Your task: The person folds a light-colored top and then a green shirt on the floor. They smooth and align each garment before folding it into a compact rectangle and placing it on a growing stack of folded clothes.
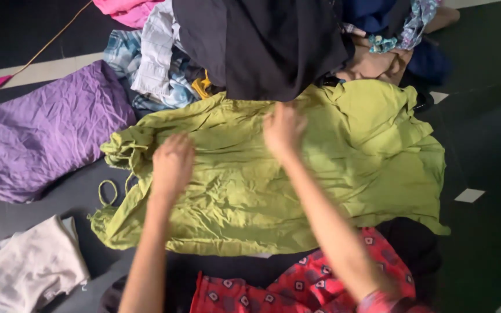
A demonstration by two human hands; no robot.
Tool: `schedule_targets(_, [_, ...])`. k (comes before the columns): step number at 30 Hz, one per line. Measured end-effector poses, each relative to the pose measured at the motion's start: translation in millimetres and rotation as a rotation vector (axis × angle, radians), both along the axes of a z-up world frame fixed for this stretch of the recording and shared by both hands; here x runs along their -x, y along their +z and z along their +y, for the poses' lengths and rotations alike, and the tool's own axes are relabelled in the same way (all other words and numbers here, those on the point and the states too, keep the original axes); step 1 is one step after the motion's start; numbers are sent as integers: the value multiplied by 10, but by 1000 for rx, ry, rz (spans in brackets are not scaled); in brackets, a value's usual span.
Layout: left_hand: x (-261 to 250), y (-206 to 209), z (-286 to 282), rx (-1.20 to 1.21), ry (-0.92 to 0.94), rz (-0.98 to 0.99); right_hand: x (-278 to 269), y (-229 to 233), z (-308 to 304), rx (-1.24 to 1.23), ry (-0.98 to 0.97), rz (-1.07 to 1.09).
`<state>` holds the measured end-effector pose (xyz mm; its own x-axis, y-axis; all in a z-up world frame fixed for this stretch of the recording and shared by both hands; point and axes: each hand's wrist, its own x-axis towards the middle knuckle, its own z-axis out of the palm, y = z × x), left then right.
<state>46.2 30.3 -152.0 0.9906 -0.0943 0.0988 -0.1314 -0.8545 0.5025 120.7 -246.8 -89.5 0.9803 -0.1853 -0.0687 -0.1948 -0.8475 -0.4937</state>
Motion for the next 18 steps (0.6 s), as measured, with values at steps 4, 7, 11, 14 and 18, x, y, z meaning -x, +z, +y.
schedule_targets(4, [563,-50,-463,-176,132,129,1067,-847,1042,-58,134,-318])
schedule_targets(7, [815,-301,-309,-207,269,65,1591,-1047,1155,-27,439,-331])
schedule_targets(11, [958,-246,-54,-290,359,-46,1587,-674,329,76,471,-336])
schedule_targets(14, [900,-315,143,-307,426,-49,1389,-612,-614,163,216,-266])
schedule_targets(18, [959,-461,258,-268,443,-90,1179,-1128,-1970,569,103,-386])
